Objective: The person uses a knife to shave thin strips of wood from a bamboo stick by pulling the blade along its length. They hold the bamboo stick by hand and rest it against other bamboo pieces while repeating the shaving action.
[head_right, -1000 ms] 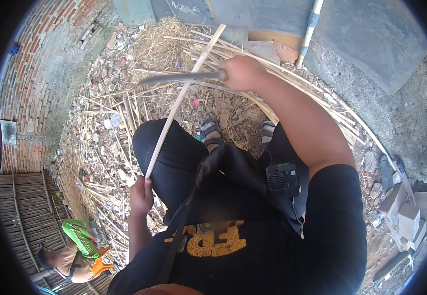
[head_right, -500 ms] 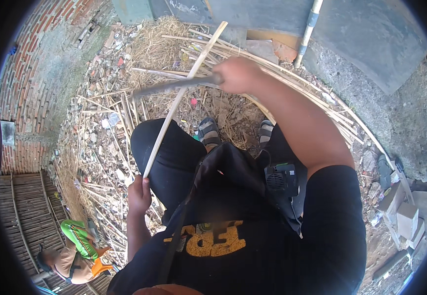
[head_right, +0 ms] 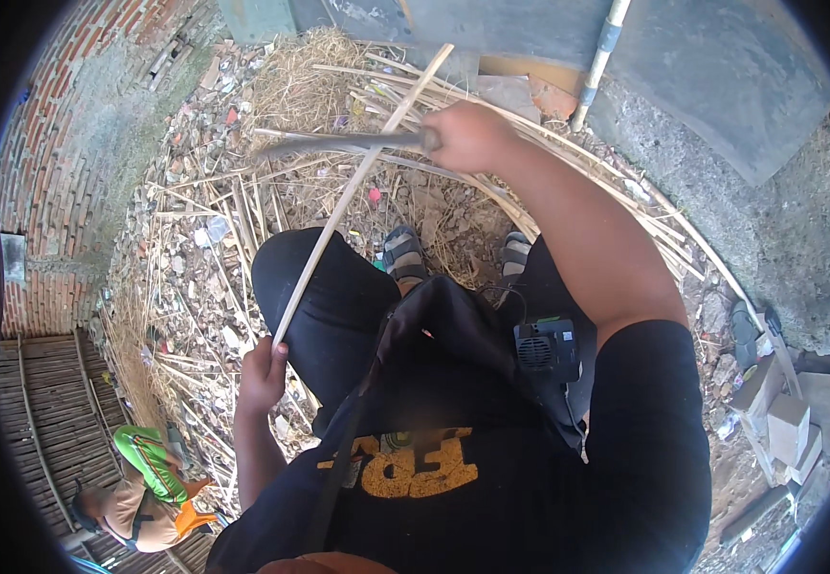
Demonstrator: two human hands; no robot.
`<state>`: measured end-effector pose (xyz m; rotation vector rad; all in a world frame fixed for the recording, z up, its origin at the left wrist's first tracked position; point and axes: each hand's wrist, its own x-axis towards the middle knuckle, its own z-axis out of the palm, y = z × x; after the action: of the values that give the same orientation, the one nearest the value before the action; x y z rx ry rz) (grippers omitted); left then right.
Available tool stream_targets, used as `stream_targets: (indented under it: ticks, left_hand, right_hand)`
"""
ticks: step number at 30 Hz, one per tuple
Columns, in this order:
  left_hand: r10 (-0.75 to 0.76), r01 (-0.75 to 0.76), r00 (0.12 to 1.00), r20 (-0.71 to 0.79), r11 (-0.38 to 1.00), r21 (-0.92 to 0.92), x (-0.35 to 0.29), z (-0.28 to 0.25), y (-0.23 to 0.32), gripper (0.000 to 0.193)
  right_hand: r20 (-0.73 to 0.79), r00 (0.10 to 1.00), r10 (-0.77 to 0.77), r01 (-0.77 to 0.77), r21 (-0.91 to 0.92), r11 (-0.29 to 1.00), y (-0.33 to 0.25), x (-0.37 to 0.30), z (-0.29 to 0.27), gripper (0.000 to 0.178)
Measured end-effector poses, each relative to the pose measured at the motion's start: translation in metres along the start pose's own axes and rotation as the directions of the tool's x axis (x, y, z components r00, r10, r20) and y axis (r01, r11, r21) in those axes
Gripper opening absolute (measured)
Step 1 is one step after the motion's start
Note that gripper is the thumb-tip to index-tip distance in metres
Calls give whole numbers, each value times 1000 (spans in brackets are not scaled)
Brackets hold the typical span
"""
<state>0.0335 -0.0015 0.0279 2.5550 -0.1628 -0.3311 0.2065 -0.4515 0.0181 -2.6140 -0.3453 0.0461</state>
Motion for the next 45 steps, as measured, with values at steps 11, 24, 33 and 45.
stream_targets:
  ticks: [11,24,33,45]
  left_hand:
    - [-16,17,999,38,999,-33,1,-2,-4,49]
    - [22,-21,1000,-10,998,52,-13,12,-4,37]
    - [50,-30,989,-137,989,143,-14,22,17,42]
    - [-28,31,999,-30,993,112,-6,12,22,46]
  right_hand:
    - [-13,1000,25,-23,83,996,39,5,14,35]
    - [-14,996,-87,88,60,994,0,-13,5,32]
    - [159,987,-35,47,-75,996,-34,-16,-3,36]
    - [79,996,-40,42,-33,999,-20,-9,9,27]
